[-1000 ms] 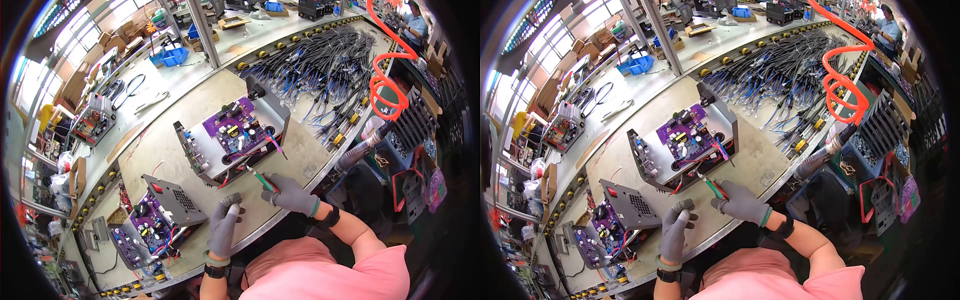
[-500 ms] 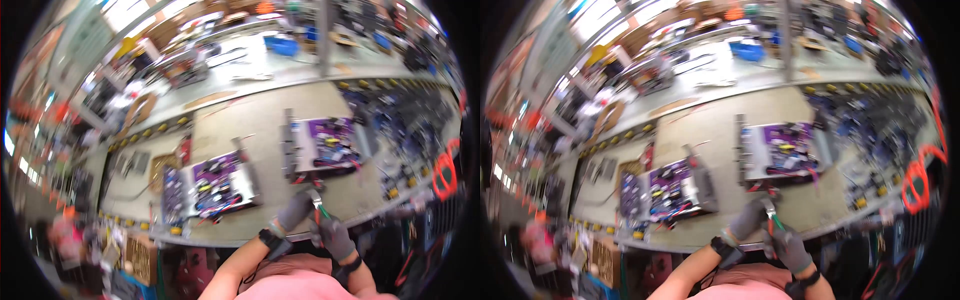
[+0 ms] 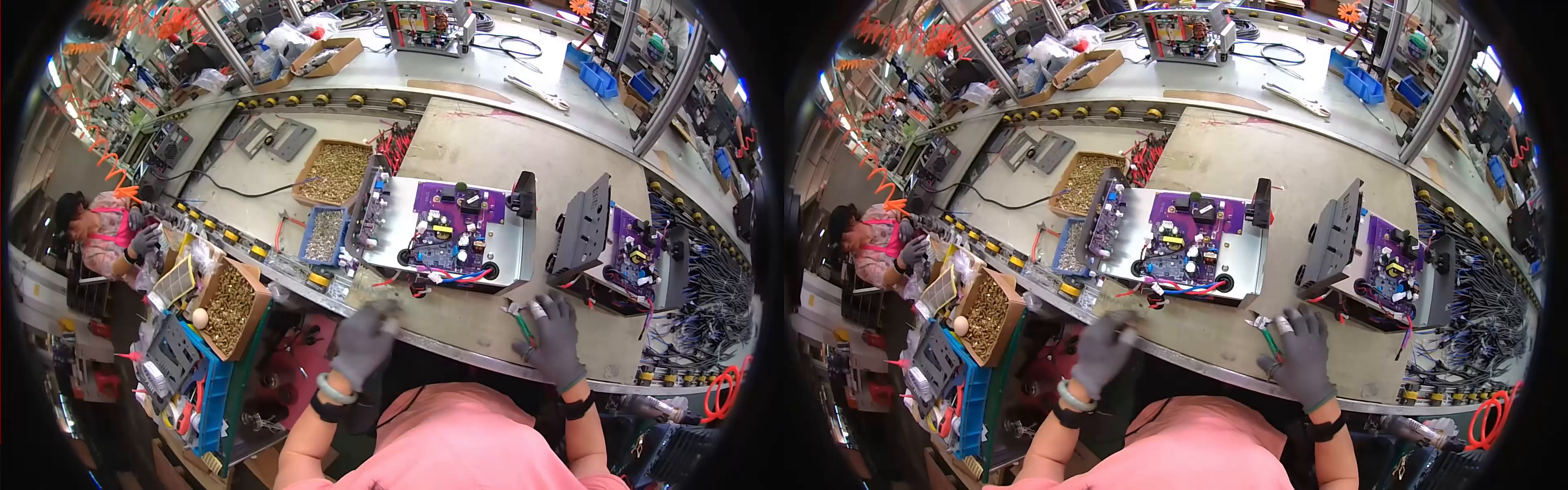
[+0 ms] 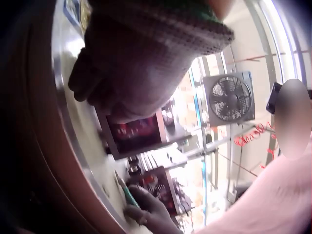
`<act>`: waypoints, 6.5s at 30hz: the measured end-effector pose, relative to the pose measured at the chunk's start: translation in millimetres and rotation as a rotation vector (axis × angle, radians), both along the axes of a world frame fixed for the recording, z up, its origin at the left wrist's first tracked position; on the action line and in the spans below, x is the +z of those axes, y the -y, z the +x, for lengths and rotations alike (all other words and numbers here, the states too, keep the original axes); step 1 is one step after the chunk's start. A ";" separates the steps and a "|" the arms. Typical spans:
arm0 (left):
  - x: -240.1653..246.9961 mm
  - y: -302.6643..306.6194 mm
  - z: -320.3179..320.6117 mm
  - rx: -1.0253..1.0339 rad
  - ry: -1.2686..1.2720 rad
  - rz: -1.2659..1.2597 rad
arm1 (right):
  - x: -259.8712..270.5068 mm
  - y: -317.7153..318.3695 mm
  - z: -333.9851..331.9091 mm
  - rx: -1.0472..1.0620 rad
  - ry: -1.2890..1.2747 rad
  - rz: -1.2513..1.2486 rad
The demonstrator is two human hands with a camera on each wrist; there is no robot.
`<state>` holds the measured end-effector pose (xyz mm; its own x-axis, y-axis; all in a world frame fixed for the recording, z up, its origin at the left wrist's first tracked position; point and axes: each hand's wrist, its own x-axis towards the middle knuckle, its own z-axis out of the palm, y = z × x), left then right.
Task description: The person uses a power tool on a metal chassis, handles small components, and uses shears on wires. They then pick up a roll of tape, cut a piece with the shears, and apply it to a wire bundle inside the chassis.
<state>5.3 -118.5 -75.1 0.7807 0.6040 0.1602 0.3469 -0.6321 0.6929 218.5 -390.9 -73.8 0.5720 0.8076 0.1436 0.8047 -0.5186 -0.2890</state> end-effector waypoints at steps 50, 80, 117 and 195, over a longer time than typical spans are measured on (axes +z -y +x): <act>111.4 -27.4 173.5 -0.490 0.238 0.291 | 146.0 -89.4 133.0 -0.015 -0.592 0.158; 84.8 -17.3 186.4 -0.383 0.524 0.113 | 111.3 -71.2 156.6 -0.028 -0.782 0.278; 103.1 -18.1 175.9 -0.402 0.350 -0.147 | 157.0 -176.3 149.2 0.421 0.115 -0.942; -139.2 22.5 -249.0 0.933 1.015 -1.277 | -63.8 -279.0 -137.3 1.097 -0.262 0.264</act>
<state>-243.6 -141.0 -214.3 0.0834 0.8370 -0.5408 -0.5613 0.4879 0.6685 81.2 -111.9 -137.6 -0.3798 0.8509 0.3628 0.6844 0.5224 -0.5086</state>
